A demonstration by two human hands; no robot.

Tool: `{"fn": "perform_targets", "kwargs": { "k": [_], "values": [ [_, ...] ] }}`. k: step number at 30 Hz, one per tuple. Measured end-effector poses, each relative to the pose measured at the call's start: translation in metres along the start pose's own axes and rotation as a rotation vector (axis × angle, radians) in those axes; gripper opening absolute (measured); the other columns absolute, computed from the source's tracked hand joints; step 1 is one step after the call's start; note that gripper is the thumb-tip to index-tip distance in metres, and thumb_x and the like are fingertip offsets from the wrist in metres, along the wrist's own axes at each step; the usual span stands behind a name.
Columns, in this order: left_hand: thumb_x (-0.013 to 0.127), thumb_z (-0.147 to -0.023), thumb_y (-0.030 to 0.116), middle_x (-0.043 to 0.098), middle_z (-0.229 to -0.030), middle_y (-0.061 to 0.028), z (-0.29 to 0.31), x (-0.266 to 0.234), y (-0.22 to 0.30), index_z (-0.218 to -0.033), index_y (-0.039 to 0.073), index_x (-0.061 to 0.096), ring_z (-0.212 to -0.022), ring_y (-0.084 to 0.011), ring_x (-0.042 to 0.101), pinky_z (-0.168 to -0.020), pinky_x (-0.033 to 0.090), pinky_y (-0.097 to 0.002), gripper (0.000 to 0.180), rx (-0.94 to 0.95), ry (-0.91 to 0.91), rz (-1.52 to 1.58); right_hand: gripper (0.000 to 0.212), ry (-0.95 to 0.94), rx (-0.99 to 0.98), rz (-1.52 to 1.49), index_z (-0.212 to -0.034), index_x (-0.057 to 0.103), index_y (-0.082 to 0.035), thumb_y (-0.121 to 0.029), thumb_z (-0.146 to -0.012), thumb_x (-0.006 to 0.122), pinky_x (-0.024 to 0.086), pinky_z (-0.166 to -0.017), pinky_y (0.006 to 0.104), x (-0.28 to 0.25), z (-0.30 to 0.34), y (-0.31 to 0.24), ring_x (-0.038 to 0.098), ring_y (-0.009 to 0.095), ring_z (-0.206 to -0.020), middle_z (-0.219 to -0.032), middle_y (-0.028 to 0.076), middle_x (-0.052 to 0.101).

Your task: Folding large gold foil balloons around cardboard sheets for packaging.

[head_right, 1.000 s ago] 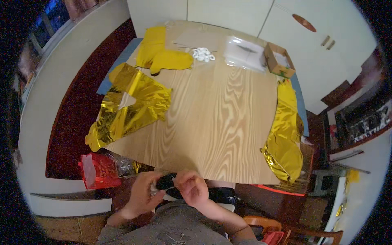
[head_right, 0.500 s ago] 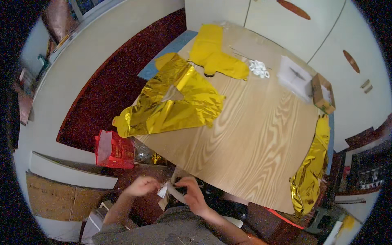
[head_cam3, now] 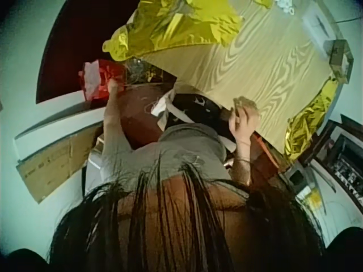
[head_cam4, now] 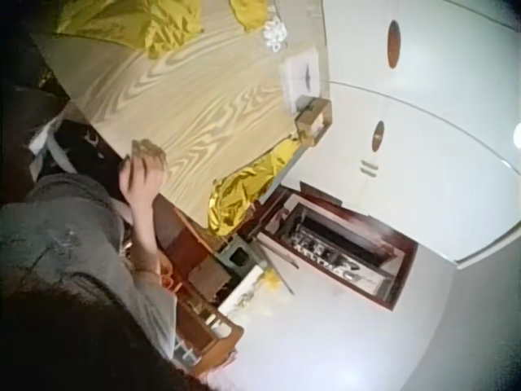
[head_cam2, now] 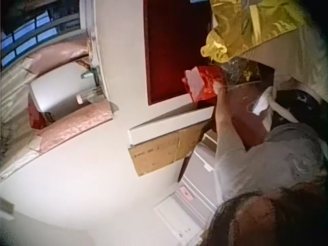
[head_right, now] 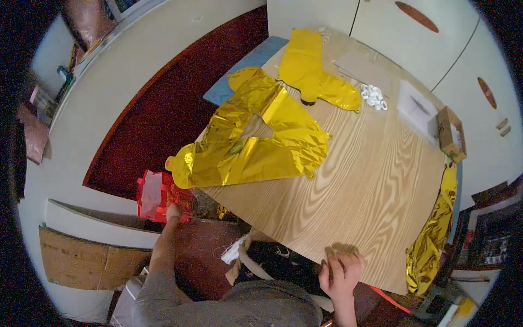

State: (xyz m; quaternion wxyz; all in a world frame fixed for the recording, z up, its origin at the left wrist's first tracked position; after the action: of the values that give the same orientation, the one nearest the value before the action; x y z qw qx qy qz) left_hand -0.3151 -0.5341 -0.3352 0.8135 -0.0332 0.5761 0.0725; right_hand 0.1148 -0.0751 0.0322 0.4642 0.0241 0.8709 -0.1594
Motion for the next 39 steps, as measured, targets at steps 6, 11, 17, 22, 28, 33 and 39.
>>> {"fn": "perform_targets", "kwargs": {
  "k": [6, 11, 17, 22, 28, 33, 39],
  "values": [
    [0.046, -0.090, 0.048, 0.067, -0.114, -0.0115, -0.024, 0.016, 0.068, -0.116, 0.008, 0.066, -0.107, -0.0319, 0.063, -0.093, 0.048, -0.0470, 0.051, 0.191, -0.055, -0.283, 0.034, -0.003, 0.014, 0.098, -0.103, 0.064, -0.012, -0.027, -0.074, 0.067, 0.039, -0.096, 0.0508, 0.006, 0.001, -0.005, 0.055, 0.027, -0.097, -0.103, 0.008, 0.057],
    [0.044, -0.092, 0.049, 0.058, -0.127, -0.0139, -0.068, 0.072, 0.017, -0.131, 0.007, 0.053, -0.114, -0.0320, 0.058, -0.099, 0.043, -0.0477, 0.058, 0.370, 0.179, -0.231, 0.034, -0.022, 0.008, 0.008, -0.103, 0.063, -0.010, -0.030, -0.074, 0.067, 0.038, -0.096, 0.0510, 0.003, -0.002, 0.005, 0.054, 0.028, -0.097, -0.102, 0.009, 0.056],
    [0.043, -0.095, 0.033, 0.059, -0.123, -0.0129, -0.044, 0.034, 0.058, -0.134, 0.006, 0.049, -0.109, -0.0277, 0.059, -0.092, 0.048, -0.0428, 0.048, 0.054, -0.165, 1.765, 0.032, -0.004, -0.023, 0.006, -0.101, 0.062, -0.008, -0.029, -0.076, 0.066, 0.038, -0.093, 0.0510, 0.007, 0.009, 0.001, 0.054, 0.029, -0.095, -0.101, 0.010, 0.055],
    [0.044, -0.097, 0.026, 0.062, -0.113, -0.0112, -0.023, 0.012, 0.053, -0.133, 0.004, 0.049, -0.098, -0.0255, 0.062, -0.087, 0.052, -0.0403, 0.043, 0.164, -0.032, 1.696, 0.028, 0.030, -0.024, -0.050, -0.098, 0.063, -0.011, -0.026, -0.074, 0.068, 0.042, -0.089, 0.0476, 0.000, 0.008, 0.001, 0.055, 0.027, -0.091, -0.098, 0.008, 0.055],
    [0.052, -0.093, 0.021, 0.062, -0.100, -0.0076, -0.031, 0.004, -0.008, -0.110, 0.007, 0.058, -0.086, -0.0215, 0.061, -0.088, 0.052, -0.0392, 0.023, -0.240, 0.271, 2.280, 0.029, 0.051, -0.015, -0.173, -0.098, 0.064, -0.010, -0.022, -0.072, 0.069, 0.042, -0.090, 0.0481, -0.007, -0.002, -0.002, 0.055, 0.028, -0.092, -0.101, 0.009, 0.056],
    [0.054, -0.094, 0.020, 0.060, -0.100, -0.0063, -0.012, -0.043, -0.050, -0.099, 0.010, 0.057, -0.089, -0.0197, 0.060, -0.087, 0.050, -0.0378, 0.012, -0.290, 0.314, 2.442, 0.039, -0.267, -0.135, -0.211, -0.112, 0.062, -0.007, -0.019, -0.076, 0.070, 0.037, -0.104, 0.0497, 0.009, -0.083, -0.017, 0.055, 0.030, -0.109, -0.118, 0.012, 0.060],
    [0.056, -0.090, 0.010, 0.060, -0.110, -0.0075, 0.110, -0.251, 0.073, -0.111, 0.006, 0.060, -0.098, -0.0188, 0.058, -0.088, 0.048, -0.0350, 0.022, 0.411, 0.543, 1.650, 0.057, -0.181, -0.108, 0.005, -0.127, 0.053, 0.004, -0.032, -0.084, 0.065, 0.032, -0.108, 0.0501, 0.084, -0.160, 0.001, 0.048, 0.038, -0.123, -0.131, 0.021, 0.054]
  ]
}}
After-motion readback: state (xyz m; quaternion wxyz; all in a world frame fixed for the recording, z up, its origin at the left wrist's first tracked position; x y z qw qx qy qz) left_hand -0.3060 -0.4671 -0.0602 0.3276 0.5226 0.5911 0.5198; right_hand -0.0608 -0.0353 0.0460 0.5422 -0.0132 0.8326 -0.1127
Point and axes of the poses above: each hand's wrist, its own z-axis away from the middle knuckle, its own x-axis out of the palm, y = z × x, the point moved 7 cm from there along -z, towards the middle knuckle
